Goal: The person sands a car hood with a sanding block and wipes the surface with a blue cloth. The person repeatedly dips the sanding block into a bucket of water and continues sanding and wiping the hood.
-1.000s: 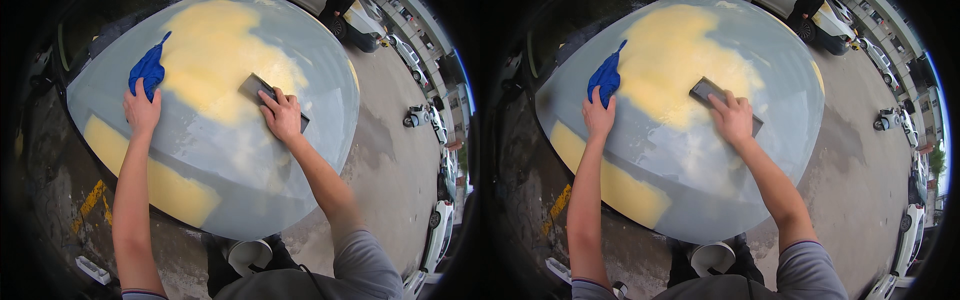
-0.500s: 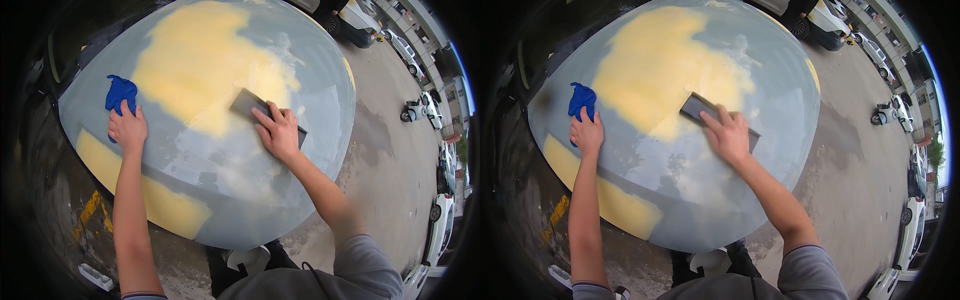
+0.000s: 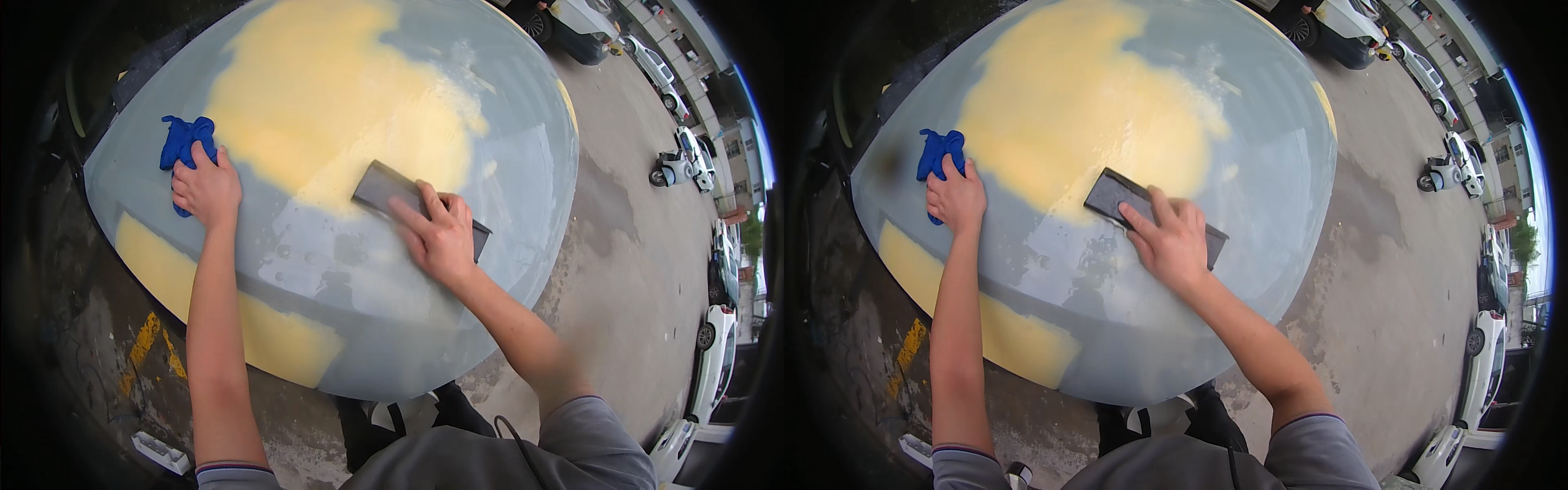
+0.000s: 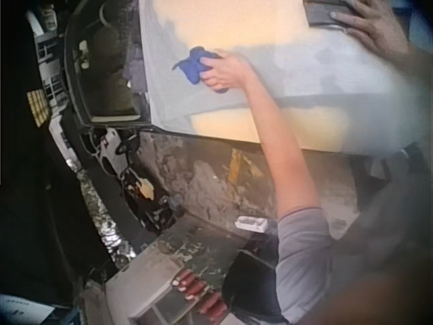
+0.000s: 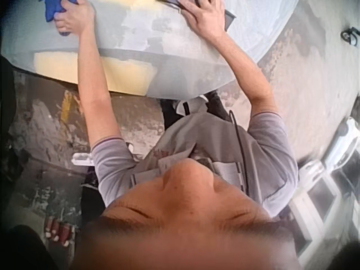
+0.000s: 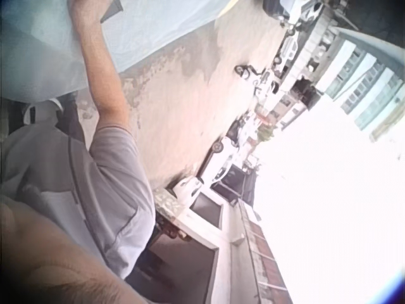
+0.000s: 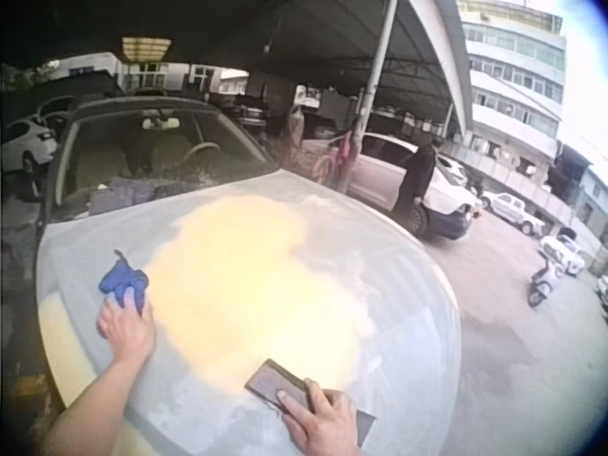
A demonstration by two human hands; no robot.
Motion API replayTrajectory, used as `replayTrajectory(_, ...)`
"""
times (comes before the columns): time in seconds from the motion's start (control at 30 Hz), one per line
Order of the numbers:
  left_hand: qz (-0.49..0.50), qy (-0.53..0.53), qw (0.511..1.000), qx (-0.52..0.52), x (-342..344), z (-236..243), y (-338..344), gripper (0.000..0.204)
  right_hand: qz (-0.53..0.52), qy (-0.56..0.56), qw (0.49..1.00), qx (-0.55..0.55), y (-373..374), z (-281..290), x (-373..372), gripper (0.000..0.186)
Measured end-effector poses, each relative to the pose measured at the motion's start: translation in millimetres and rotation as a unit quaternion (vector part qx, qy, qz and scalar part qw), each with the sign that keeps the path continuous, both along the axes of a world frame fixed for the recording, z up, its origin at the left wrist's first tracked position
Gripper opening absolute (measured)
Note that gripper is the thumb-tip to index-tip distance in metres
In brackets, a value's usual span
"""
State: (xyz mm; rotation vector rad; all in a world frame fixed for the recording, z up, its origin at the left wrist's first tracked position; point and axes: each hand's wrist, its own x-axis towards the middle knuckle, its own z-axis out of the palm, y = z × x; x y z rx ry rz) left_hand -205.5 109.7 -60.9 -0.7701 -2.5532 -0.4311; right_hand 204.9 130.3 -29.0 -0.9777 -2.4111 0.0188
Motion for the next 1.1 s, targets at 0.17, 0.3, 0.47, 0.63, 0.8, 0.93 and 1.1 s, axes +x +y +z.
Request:
replayTrajectory(0.17,0.0,0.005,1.0,0.006,1,3,5,0.056,0.037,-0.014,0.997,0.061,57,18,-29,0.05)
replayTrajectory(0.3,-0.034,-0.022,0.999,0.033,33,6,40,0.056,-0.084,-0.037,0.994,0.064,151,39,-37,0.047)
replayTrajectory(0.47,-0.003,-0.008,1.0,-0.005,-3,2,-5,0.055,0.009,-0.035,0.999,-0.002,-15,-2,-1,0.051)
replayTrajectory(0.63,-0.015,-0.011,1.0,0.019,12,9,17,0.055,-0.008,-0.036,0.996,0.075,79,24,-21,0.047)
replayTrajectory(0.8,-0.027,-0.013,0.999,0.01,26,-6,23,0.055,-0.061,-0.032,0.997,0.034,108,27,-24,0.045)
replayTrajectory(0.93,-0.007,-0.008,1.0,0.003,5,1,8,0.055,0.012,-0.041,0.998,0.046,-34,-13,28,0.058)
replayTrajectory(1.1,0.001,-0.004,1.0,0.004,4,11,7,0.056,0.024,-0.021,0.996,0.086,83,18,-19,0.049)
